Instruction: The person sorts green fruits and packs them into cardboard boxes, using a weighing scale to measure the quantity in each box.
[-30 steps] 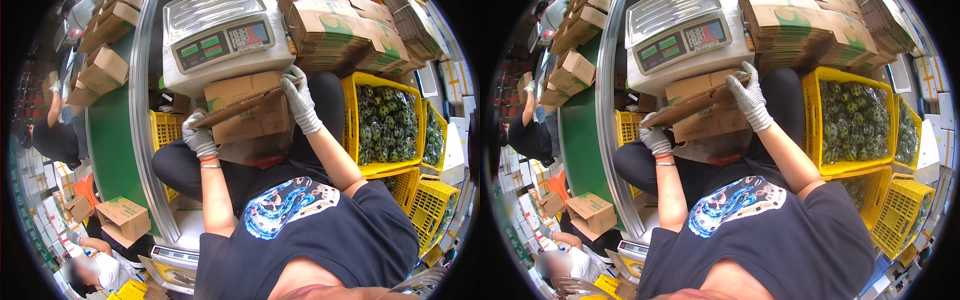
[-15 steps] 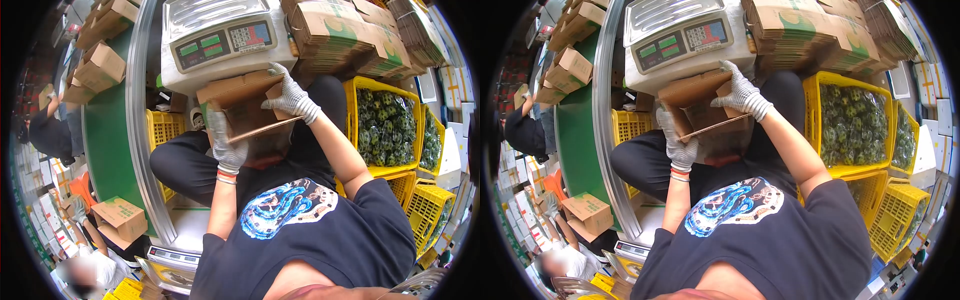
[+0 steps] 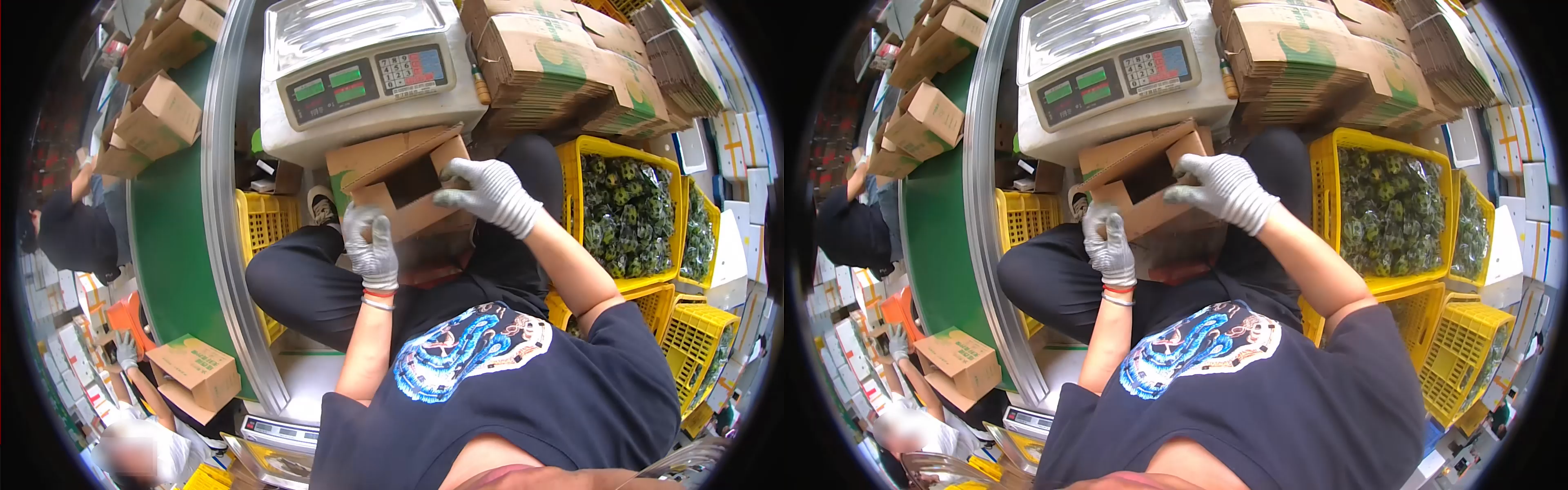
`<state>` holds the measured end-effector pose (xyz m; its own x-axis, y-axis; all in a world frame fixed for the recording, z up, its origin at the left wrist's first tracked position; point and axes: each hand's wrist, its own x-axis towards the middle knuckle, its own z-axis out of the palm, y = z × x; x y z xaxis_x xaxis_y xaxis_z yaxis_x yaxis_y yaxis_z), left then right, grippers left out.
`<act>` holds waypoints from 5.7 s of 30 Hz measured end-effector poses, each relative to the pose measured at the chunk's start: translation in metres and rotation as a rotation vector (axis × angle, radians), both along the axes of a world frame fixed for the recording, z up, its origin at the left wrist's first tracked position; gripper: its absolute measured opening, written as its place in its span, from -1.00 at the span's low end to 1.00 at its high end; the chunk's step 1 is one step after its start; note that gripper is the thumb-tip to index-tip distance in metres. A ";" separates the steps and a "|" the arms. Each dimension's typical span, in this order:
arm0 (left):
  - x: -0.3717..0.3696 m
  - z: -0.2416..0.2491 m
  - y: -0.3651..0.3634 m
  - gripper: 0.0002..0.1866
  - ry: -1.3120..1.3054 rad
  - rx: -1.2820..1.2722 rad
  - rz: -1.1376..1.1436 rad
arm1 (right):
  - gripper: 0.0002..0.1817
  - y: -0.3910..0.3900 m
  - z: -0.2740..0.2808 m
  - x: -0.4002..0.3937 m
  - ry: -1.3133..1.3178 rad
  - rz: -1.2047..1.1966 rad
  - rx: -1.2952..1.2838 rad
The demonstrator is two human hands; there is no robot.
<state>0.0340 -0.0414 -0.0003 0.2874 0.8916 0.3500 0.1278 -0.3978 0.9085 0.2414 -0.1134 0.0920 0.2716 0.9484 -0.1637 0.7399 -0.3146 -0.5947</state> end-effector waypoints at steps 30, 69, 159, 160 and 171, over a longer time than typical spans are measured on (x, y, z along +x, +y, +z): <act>0.081 0.049 0.041 -0.45 0.806 0.719 -0.494 | -0.39 0.000 -0.063 0.010 0.214 -0.381 0.526; 0.334 -0.026 -0.259 -0.20 0.210 -1.470 -1.478 | -0.58 -0.537 -0.094 -0.061 0.587 -1.650 1.052; 0.293 -0.023 -0.277 -0.18 -0.148 -1.693 -1.410 | 0.04 -0.591 -0.221 -0.040 0.468 -2.062 -0.759; 0.292 -0.022 -0.278 -0.18 -0.162 -1.695 -1.426 | 0.00 -0.583 -0.223 -0.044 0.425 -2.073 -0.785; 0.306 -0.046 -0.280 -0.18 -0.319 -1.796 -1.459 | -0.06 -0.590 -0.215 -0.048 0.369 -2.203 -0.267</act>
